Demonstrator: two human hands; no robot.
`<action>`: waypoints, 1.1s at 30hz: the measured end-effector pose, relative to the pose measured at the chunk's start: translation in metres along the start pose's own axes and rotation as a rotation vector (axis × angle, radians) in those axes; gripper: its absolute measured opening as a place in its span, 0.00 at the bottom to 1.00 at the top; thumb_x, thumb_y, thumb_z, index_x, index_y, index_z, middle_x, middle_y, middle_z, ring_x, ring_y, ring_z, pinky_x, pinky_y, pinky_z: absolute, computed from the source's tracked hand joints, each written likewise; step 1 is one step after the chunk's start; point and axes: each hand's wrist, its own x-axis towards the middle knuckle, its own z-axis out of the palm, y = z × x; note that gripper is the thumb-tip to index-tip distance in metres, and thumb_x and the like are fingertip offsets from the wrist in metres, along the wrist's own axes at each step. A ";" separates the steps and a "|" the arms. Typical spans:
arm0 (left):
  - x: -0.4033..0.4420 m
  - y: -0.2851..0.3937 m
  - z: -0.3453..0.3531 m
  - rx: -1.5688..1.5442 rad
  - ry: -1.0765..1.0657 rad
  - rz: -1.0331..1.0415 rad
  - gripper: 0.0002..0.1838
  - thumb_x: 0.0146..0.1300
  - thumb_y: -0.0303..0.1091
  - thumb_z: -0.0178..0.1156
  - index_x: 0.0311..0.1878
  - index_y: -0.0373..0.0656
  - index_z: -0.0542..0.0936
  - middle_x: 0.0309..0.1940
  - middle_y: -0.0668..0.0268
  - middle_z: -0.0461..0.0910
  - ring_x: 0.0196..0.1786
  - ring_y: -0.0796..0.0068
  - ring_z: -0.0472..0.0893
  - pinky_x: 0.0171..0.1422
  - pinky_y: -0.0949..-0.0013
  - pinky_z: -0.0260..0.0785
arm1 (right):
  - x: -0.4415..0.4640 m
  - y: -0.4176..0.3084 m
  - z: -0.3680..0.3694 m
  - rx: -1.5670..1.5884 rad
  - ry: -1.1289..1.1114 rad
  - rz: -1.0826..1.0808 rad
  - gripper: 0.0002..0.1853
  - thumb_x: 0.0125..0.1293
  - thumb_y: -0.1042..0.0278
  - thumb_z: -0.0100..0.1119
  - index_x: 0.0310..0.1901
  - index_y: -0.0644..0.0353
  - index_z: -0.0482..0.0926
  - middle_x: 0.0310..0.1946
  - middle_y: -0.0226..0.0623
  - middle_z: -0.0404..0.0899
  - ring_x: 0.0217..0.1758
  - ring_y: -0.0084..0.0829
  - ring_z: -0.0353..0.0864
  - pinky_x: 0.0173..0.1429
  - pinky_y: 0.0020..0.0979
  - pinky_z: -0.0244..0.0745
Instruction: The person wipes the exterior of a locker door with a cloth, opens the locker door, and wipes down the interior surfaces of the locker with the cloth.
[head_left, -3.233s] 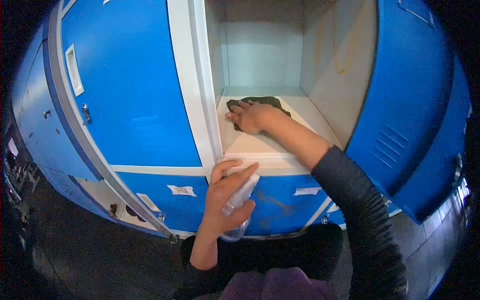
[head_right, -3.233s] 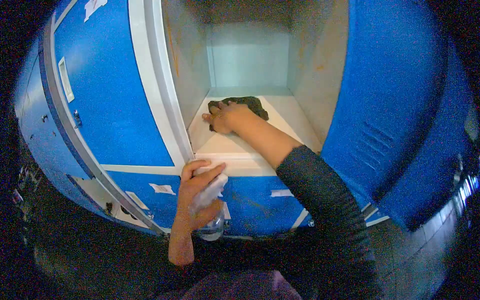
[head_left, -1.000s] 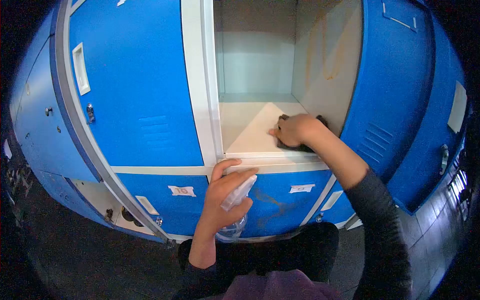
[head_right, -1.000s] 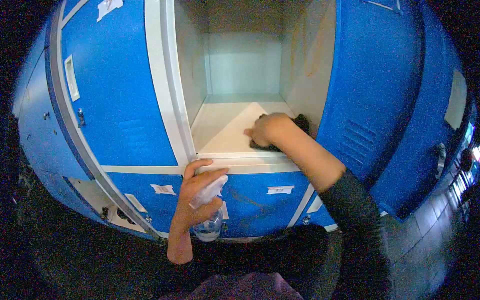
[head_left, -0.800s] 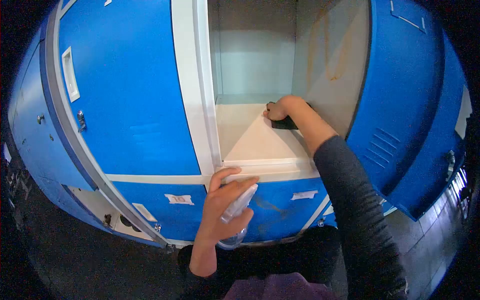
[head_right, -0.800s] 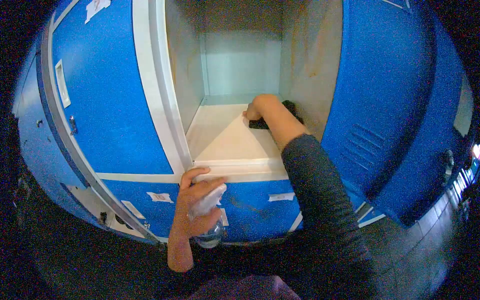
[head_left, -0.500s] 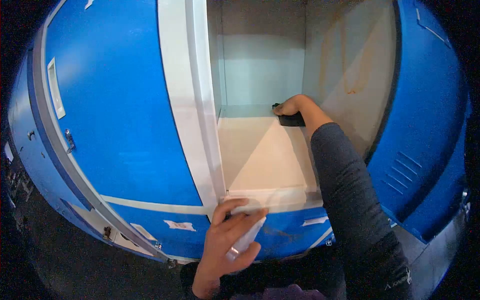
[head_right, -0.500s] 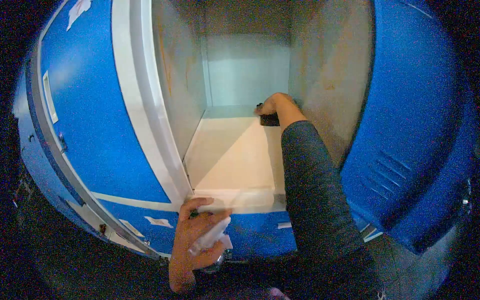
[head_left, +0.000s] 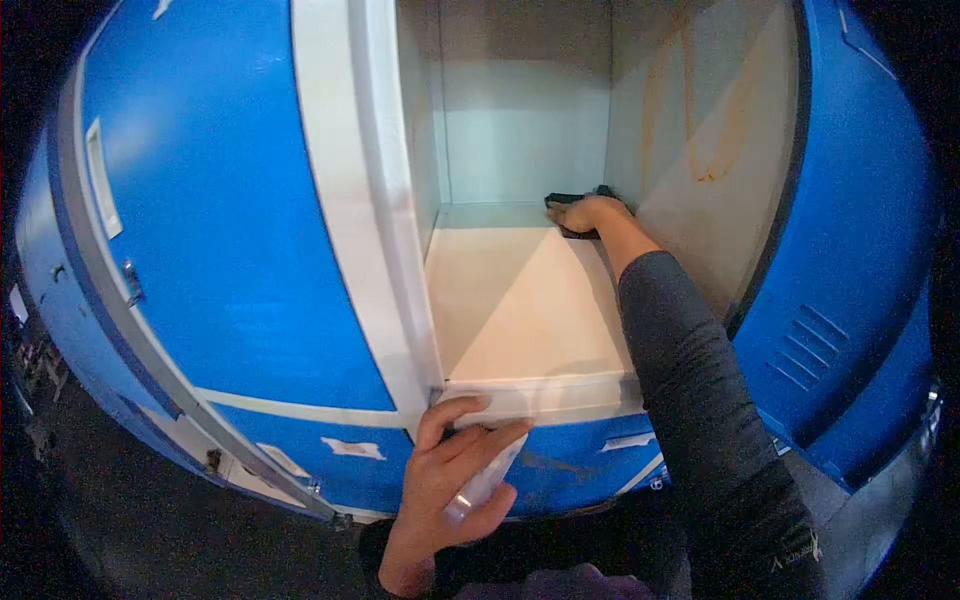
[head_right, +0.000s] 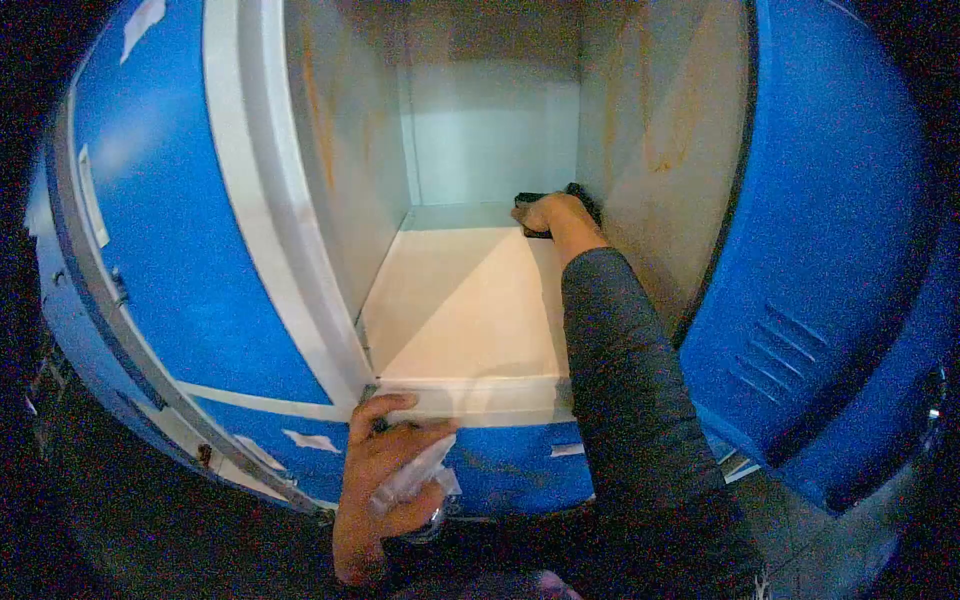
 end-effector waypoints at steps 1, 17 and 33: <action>-0.001 -0.001 0.000 -0.015 -0.020 -0.004 0.31 0.37 0.31 0.59 0.53 0.48 0.77 0.30 0.64 0.78 0.53 0.58 0.69 0.61 0.62 0.60 | -0.009 -0.003 0.001 0.030 0.015 0.017 0.32 0.63 0.33 0.33 0.65 0.39 0.60 0.67 0.36 0.56 0.69 0.42 0.55 0.69 0.40 0.53; -0.004 0.004 0.003 -0.038 0.107 0.097 0.27 0.36 0.27 0.57 0.47 0.43 0.79 0.41 0.61 0.81 0.58 0.58 0.67 0.63 0.62 0.57 | -0.191 -0.015 0.022 -0.158 0.061 -0.154 0.29 0.68 0.41 0.27 0.66 0.43 0.59 0.59 0.43 0.68 0.60 0.48 0.69 0.62 0.41 0.63; -0.001 0.011 -0.001 0.012 0.065 0.054 0.29 0.35 0.25 0.57 0.49 0.45 0.78 0.38 0.64 0.81 0.59 0.59 0.66 0.63 0.63 0.57 | -0.117 -0.040 0.007 -0.150 -0.083 -0.291 0.30 0.65 0.34 0.27 0.64 0.37 0.59 0.64 0.44 0.60 0.63 0.47 0.65 0.63 0.42 0.59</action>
